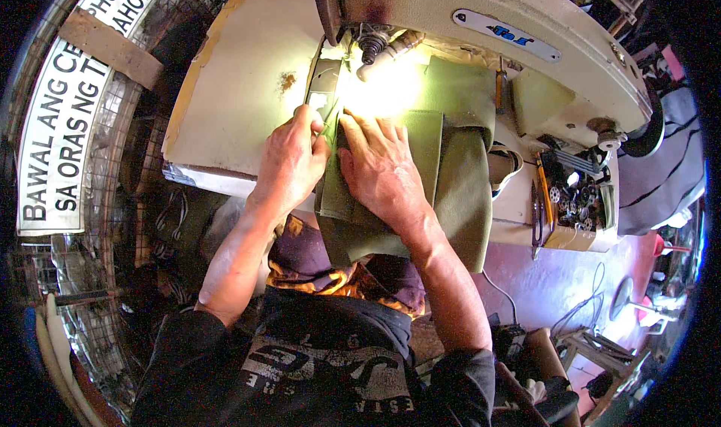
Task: Sewing components of a fabric bag using an industrial sewing machine.
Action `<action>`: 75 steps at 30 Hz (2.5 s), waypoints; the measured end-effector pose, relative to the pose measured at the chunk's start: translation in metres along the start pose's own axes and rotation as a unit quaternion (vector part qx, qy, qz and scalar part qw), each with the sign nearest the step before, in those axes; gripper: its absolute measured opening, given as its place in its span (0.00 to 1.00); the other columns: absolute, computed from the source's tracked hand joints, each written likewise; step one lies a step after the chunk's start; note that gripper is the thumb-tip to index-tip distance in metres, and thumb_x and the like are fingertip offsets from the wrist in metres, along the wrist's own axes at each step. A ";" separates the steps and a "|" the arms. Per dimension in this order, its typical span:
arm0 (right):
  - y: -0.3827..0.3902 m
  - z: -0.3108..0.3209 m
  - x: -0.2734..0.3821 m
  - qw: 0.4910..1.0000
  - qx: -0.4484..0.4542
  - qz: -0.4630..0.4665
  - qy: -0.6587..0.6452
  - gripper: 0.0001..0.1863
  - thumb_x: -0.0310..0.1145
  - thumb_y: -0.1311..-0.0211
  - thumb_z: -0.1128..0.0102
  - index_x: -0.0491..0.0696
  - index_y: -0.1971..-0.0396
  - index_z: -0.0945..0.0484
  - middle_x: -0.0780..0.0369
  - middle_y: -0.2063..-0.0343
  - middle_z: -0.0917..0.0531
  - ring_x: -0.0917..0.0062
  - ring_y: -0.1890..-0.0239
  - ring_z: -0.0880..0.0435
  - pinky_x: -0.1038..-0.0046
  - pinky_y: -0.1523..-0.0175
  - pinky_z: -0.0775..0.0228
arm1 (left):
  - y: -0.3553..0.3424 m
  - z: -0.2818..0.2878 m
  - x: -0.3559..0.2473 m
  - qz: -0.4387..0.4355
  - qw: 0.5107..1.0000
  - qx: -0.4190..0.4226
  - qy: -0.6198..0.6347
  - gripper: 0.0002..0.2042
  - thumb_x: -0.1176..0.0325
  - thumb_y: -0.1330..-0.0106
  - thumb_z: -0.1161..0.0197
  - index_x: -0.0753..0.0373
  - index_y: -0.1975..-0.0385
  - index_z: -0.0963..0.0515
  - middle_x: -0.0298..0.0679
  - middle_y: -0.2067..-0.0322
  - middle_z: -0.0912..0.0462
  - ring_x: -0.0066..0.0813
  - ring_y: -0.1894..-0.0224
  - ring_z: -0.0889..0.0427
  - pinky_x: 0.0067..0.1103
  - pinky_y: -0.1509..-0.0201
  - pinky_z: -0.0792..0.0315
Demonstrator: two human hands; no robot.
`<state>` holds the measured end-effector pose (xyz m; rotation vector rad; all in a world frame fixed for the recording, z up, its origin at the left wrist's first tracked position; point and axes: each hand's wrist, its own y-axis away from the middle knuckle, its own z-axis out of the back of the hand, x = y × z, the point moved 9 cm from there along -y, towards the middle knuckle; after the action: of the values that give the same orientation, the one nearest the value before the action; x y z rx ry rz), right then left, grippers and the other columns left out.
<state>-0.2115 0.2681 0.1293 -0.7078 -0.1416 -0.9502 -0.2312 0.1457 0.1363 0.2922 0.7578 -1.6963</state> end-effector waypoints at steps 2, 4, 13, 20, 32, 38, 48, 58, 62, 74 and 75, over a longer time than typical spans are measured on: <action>-0.001 -0.005 0.000 1.000 0.014 -0.002 0.026 0.26 0.31 0.40 0.39 0.41 0.42 0.27 0.55 0.43 0.23 0.59 0.41 0.27 0.59 0.36 0.38 | 0.000 0.000 0.000 -0.003 1.000 0.006 0.013 0.09 0.79 0.40 0.39 0.64 0.63 0.31 0.51 0.71 0.20 0.53 0.67 0.17 0.41 0.61 0.25; -0.002 -0.007 0.003 0.999 0.016 0.011 0.042 0.25 0.32 0.40 0.39 0.42 0.42 0.26 0.55 0.43 0.23 0.60 0.40 0.27 0.59 0.35 0.38 | 0.000 -0.002 -0.001 -0.006 1.000 0.011 0.027 0.10 0.79 0.40 0.38 0.63 0.62 0.32 0.51 0.72 0.20 0.54 0.68 0.18 0.42 0.62 0.25; -0.002 -0.007 0.003 0.999 0.021 0.005 0.047 0.24 0.34 0.39 0.40 0.42 0.43 0.26 0.55 0.44 0.22 0.60 0.42 0.26 0.60 0.36 0.37 | 0.020 -0.011 -0.004 -0.006 0.998 0.025 -0.062 0.11 0.72 0.40 0.35 0.64 0.61 0.30 0.49 0.70 0.18 0.51 0.69 0.16 0.39 0.65 0.22; -0.002 -0.004 -0.001 0.999 0.033 0.000 -0.020 0.21 0.32 0.42 0.36 0.46 0.48 0.23 0.55 0.49 0.21 0.58 0.45 0.24 0.58 0.40 0.34 | 0.048 -0.003 -0.006 0.024 0.997 0.039 -0.055 0.12 0.70 0.38 0.34 0.64 0.59 0.28 0.49 0.70 0.19 0.52 0.67 0.16 0.40 0.64 0.23; 0.014 -0.006 0.001 0.996 0.092 0.012 -0.017 0.31 0.39 0.37 0.35 0.44 0.36 0.30 0.55 0.34 0.29 0.57 0.29 0.36 0.57 0.29 0.44 | 0.131 -0.008 -0.010 0.016 0.999 -0.020 0.027 0.33 0.69 0.44 0.26 0.66 0.41 0.37 0.49 0.64 0.27 0.47 0.66 0.23 0.39 0.63 0.27; 0.017 -0.010 0.000 0.994 0.112 0.020 0.001 0.38 0.46 0.39 0.33 0.44 0.32 0.33 0.54 0.32 0.31 0.57 0.26 0.40 0.57 0.26 0.47 | 0.128 -0.012 -0.004 0.033 0.998 -0.047 -0.035 0.25 0.74 0.45 0.34 0.67 0.46 0.34 0.52 0.62 0.28 0.53 0.61 0.25 0.41 0.58 0.29; 0.020 -0.006 0.002 0.992 0.120 0.017 0.016 0.48 0.52 0.48 0.28 0.43 0.31 0.36 0.53 0.31 0.33 0.57 0.25 0.42 0.55 0.25 0.48 | 0.121 0.012 -0.010 0.061 0.996 -0.008 0.067 0.19 0.80 0.41 0.36 0.63 0.50 0.30 0.46 0.76 0.21 0.46 0.75 0.18 0.39 0.70 0.25; 0.013 0.000 0.000 0.988 0.124 -0.010 -0.097 0.53 0.43 0.59 0.20 0.43 0.32 0.39 0.46 0.35 0.32 0.54 0.31 0.35 0.55 0.28 0.45 | 0.116 0.005 -0.033 -0.080 0.993 0.036 -0.082 0.28 0.77 0.47 0.34 0.67 0.43 0.32 0.45 0.70 0.24 0.45 0.71 0.20 0.34 0.66 0.25; 0.012 0.004 0.001 0.990 0.119 -0.016 -0.075 0.55 0.44 0.63 0.18 0.46 0.33 0.38 0.47 0.38 0.30 0.52 0.33 0.33 0.55 0.30 0.42 | 0.115 0.001 -0.023 -0.039 0.998 0.042 -0.030 0.26 0.80 0.44 0.36 0.65 0.42 0.32 0.49 0.68 0.20 0.50 0.68 0.17 0.39 0.64 0.22; 0.006 0.018 0.039 1.000 -0.009 -0.029 0.005 0.11 0.25 0.48 0.33 0.43 0.64 0.21 0.57 0.69 0.22 0.60 0.63 0.22 0.62 0.55 0.27 | -0.027 0.001 -0.022 -0.412 0.879 0.238 0.036 0.15 0.76 0.40 0.36 0.60 0.52 0.20 0.40 0.51 0.22 0.42 0.46 0.24 0.34 0.40 0.26; 0.009 0.018 0.044 0.995 -0.045 -0.089 0.022 0.11 0.27 0.46 0.34 0.43 0.63 0.22 0.57 0.69 0.23 0.60 0.64 0.22 0.62 0.57 0.27 | -0.038 -0.003 -0.023 -0.472 0.846 0.235 0.082 0.15 0.76 0.40 0.36 0.60 0.53 0.20 0.38 0.52 0.21 0.42 0.47 0.23 0.34 0.42 0.26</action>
<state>-0.1748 0.2517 0.1563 -0.7658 -0.1245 -1.1468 -0.2617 0.1692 0.1598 0.4461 0.6258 -2.8422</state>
